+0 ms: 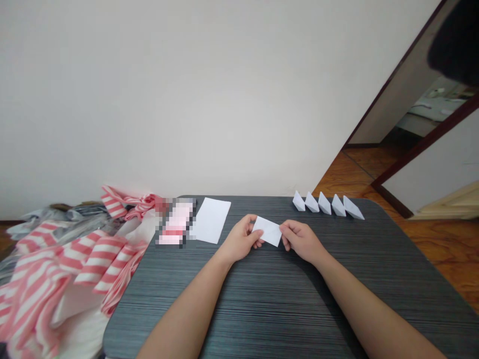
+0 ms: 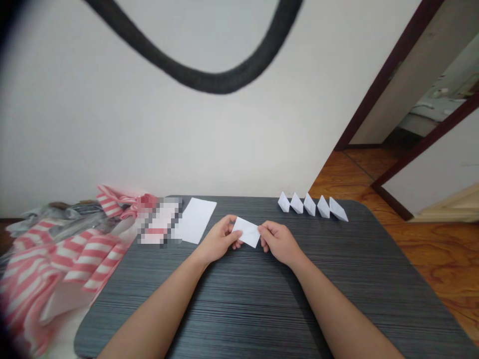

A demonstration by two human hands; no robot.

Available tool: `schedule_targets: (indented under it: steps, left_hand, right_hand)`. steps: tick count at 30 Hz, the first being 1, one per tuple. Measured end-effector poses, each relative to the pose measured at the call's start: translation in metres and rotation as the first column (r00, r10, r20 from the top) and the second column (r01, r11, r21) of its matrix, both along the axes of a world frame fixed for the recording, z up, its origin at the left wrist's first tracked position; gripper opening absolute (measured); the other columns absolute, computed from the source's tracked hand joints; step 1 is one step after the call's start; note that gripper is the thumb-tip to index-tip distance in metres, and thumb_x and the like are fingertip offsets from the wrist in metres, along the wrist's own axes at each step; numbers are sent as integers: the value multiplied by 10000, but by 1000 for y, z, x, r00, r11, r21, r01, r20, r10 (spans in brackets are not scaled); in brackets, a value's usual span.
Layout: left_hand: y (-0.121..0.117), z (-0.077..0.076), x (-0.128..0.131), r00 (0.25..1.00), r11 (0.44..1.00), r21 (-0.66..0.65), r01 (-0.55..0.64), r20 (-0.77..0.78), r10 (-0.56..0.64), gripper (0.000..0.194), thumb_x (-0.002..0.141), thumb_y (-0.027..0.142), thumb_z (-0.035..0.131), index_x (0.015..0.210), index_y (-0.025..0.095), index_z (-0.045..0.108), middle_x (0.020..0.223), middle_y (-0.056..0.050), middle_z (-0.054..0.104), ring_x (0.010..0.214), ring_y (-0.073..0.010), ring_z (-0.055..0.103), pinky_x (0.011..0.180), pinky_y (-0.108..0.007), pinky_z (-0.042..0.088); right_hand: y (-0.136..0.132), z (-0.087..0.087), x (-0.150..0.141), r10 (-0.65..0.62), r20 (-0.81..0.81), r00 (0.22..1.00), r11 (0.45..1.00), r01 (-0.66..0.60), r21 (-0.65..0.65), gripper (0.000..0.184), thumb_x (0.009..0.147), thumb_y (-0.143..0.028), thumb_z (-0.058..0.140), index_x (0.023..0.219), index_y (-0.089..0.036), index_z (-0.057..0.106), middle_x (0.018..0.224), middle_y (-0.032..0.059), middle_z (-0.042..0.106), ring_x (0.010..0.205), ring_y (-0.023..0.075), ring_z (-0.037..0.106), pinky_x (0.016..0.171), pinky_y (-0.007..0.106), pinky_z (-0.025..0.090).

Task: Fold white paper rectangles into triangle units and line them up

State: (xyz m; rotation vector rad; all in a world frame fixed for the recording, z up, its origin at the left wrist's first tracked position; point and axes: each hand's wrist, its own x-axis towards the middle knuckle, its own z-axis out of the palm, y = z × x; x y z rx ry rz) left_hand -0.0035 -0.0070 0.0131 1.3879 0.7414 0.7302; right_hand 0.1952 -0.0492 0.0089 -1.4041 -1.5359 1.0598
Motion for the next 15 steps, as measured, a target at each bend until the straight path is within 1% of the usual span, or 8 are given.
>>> schedule_targets:
  steps: [3, 5, 6, 8, 10, 11, 13, 15]
  left_hand:
    - [1, 0, -1, 999, 999, -23, -41, 18, 41, 413, 799, 290, 541, 1159, 157, 389, 632, 26, 544, 514, -75, 511, 483, -182, 387]
    - [1, 1, -2, 998, 998, -32, -57, 26, 58, 523, 795, 282, 545, 1256, 172, 323, 632, 32, 542, 515, -76, 512, 485, -181, 386]
    - [1, 1, -3, 998, 998, -32, -60, 28, 61, 574, 796, 280, 544, 1298, 183, 284, 631, 35, 542, 515, -76, 512, 487, -182, 388]
    - [1, 3, -4, 998, 998, -29, -55, 22, 56, 625, 797, 281, 540, 1342, 202, 245, 630, 36, 544, 513, -77, 512, 489, -185, 388]
    - [0, 5, -4, 1000, 999, -25, -30, 1, 30, 598, 800, 295, 537, 1336, 199, 289, 626, 29, 547, 518, -81, 515, 490, -188, 389]
    - [0, 6, -4, 1000, 1000, -22, -15, -9, 15, 576, 802, 303, 534, 1325, 193, 319, 623, 24, 547, 521, -84, 517, 491, -191, 391]
    - [-1, 7, -4, 1000, 1000, -11, 0, -15, 0, 552, 815, 321, 517, 1320, 188, 341, 621, 18, 545, 527, -89, 519, 496, -197, 399]
    - [-1, 6, -4, 1000, 1000, 12, -8, 3, 8, 554, 831, 339, 494, 1336, 191, 319, 642, 11, 543, 537, -89, 521, 501, -202, 410]
  right_hand:
    - [1, -1, 0, -10, -14, 1000, 998, 11, 68, 273, 907, -351, 378, 913, -174, 585, 566, -14, 560, 474, 108, 512, 504, 231, 410]
    - [1, 0, 1, 5, 4, 1000, 989, -5, 146, 288, 913, -304, 369, 1103, -187, 551, 601, -9, 565, 522, 119, 526, 556, 250, 434]
    - [1, 1, 1, 35, 25, 999, 982, -39, 187, 298, 909, -284, 379, 1141, -195, 544, 646, 3, 579, 558, 123, 538, 598, 265, 447]
    - [1, 3, 0, 98, 64, 993, 959, -111, 259, 290, 893, -256, 406, 1121, -212, 580, 816, 43, 606, 637, 128, 558, 669, 290, 461]
    - [1, 4, -1, 123, 88, 989, 943, -144, 301, 270, 870, -245, 442, 1071, -225, 620, 986, 70, 591, 722, 142, 573, 695, 297, 465]
    - [1, 5, -1, 115, 95, 989, 941, -139, 308, 263, 861, -243, 454, 1056, -229, 630, 1020, 72, 584, 739, 147, 575, 684, 293, 467]
    - [1, 5, -2, 76, 106, 991, 948, -105, 299, 249, 850, -242, 471, 1032, -229, 641, 1008, 68, 594, 708, 146, 573, 639, 280, 465]
    - [1, 5, -1, 19, 120, 993, 958, -53, 283, 226, 851, -251, 473, 988, -218, 650, 928, 56, 617, 627, 134, 561, 596, 269, 452]
